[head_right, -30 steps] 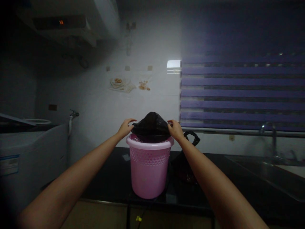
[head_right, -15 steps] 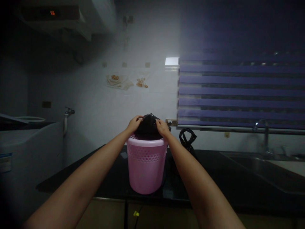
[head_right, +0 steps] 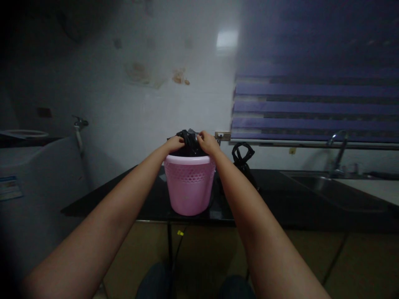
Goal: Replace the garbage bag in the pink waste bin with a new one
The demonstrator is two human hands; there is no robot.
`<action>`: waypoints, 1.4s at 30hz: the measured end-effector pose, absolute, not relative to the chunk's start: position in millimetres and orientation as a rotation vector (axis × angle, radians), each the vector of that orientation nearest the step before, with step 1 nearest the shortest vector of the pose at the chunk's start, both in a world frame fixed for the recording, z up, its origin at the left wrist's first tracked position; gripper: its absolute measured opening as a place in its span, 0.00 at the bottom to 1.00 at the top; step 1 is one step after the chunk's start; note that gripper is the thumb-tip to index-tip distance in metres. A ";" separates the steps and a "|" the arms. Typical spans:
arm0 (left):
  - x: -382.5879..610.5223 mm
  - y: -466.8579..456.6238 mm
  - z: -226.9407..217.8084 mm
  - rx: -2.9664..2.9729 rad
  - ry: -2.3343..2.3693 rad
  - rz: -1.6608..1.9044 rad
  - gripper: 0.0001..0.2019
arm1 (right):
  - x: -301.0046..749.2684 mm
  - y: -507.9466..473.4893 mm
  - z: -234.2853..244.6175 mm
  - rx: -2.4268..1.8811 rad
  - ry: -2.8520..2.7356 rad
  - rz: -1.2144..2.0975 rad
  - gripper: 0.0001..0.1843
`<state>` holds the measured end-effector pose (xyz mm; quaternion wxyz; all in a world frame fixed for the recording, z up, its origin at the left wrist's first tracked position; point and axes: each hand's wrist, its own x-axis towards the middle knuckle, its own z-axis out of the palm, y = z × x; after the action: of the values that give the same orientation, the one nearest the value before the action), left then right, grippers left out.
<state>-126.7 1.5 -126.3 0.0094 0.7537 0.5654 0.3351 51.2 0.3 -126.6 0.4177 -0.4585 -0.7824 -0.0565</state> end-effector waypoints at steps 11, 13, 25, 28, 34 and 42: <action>-129.9 -7.9 -122.2 2.285 1.901 1.373 0.15 | 48.3 8.1 -124.8 -0.890 -2.273 -0.162 0.24; -129.6 -8.8 -122.0 2.320 1.855 1.437 0.15 | 47.6 4.3 -123.9 -0.946 -2.314 -0.135 0.23; -127.3 3.2 -126.2 2.524 1.669 1.038 0.16 | 43.1 3.2 -120.8 -1.250 -2.535 -0.092 0.19; -126.4 0.6 -124.0 2.508 1.697 0.940 0.14 | 43.1 4.3 -120.8 -1.300 -2.547 -0.029 0.18; -125.9 -6.7 -123.5 2.443 1.723 0.825 0.08 | 44.5 0.5 -120.4 -1.312 -2.472 -0.051 0.17; -125.1 -15.0 -128.5 2.308 1.700 0.831 0.16 | 46.8 12.8 -125.6 -1.356 -2.251 -0.269 0.25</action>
<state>-125.1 -15.0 -128.5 0.0786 0.7709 0.5679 0.2775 46.8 12.8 -125.6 0.2475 -0.4974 -0.8256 -0.0987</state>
